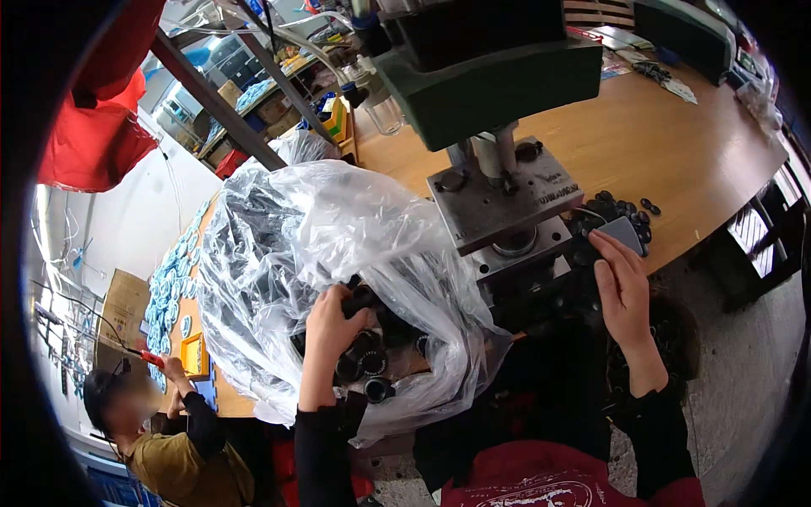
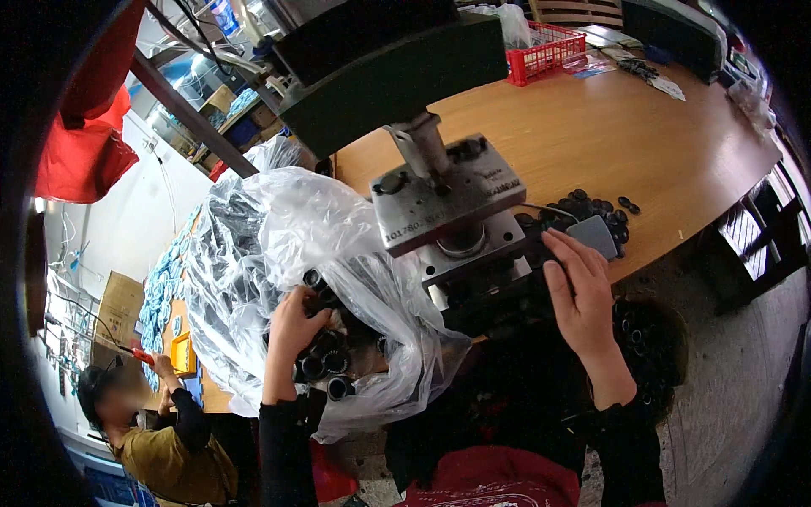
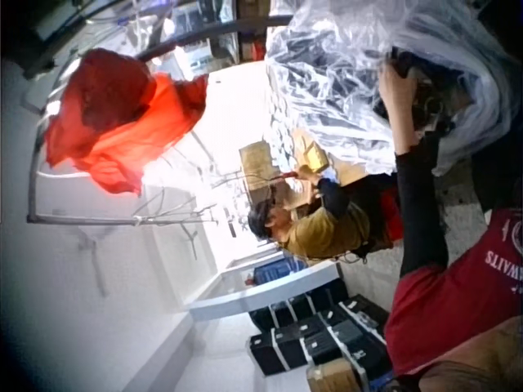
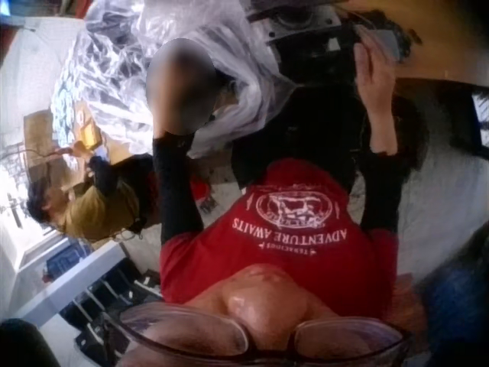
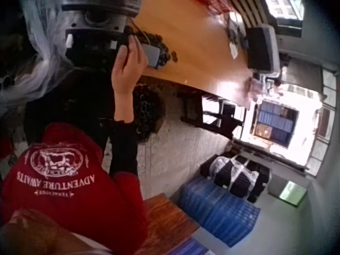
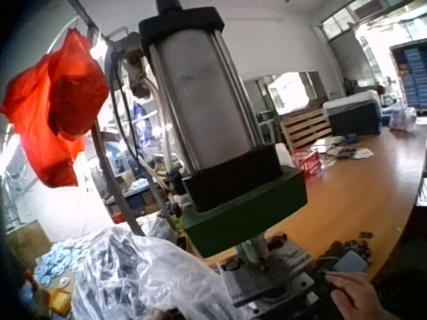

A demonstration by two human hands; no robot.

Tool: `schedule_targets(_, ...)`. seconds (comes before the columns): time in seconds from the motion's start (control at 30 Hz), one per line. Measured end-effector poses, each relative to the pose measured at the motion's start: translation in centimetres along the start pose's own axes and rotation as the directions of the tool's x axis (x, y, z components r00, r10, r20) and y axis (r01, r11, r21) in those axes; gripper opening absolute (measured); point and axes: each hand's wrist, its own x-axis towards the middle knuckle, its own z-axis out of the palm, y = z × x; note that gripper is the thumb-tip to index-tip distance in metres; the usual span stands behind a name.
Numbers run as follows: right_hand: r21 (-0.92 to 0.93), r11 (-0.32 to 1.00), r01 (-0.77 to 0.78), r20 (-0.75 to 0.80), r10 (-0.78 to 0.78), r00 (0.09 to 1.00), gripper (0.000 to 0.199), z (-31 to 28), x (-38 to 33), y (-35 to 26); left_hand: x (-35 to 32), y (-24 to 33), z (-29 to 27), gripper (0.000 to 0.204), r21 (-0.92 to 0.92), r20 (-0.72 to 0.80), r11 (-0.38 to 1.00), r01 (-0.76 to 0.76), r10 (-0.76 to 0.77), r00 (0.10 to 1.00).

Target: The person operates a manual press machine to process small black circular objects. They repeatedly pick up objects from a pile, place them into the machine's die, press the lever to activate the machine, and then remove the processed items, placing them into a separate container.

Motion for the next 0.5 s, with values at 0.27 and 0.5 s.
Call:
schedule_targets(0.27, -0.075, 0.994, 0.08, -0.06, -0.084, 0.995, 0.059, 4.6, 5.9, -5.1, -5.8, 7.3, -5.1, 0.053, -0.994, 0.107, 0.028, 0.105, 0.094, 0.99)
schedule_targets(0.5, -0.049, 0.997, 0.052, -0.143, -0.059, 0.988, 0.058, 6.5, 5.3, -4.9, -5.5, 16.5, -5.4, 0.067, -0.983, 0.182, 0.095, 0.16, 0.32, 0.93)
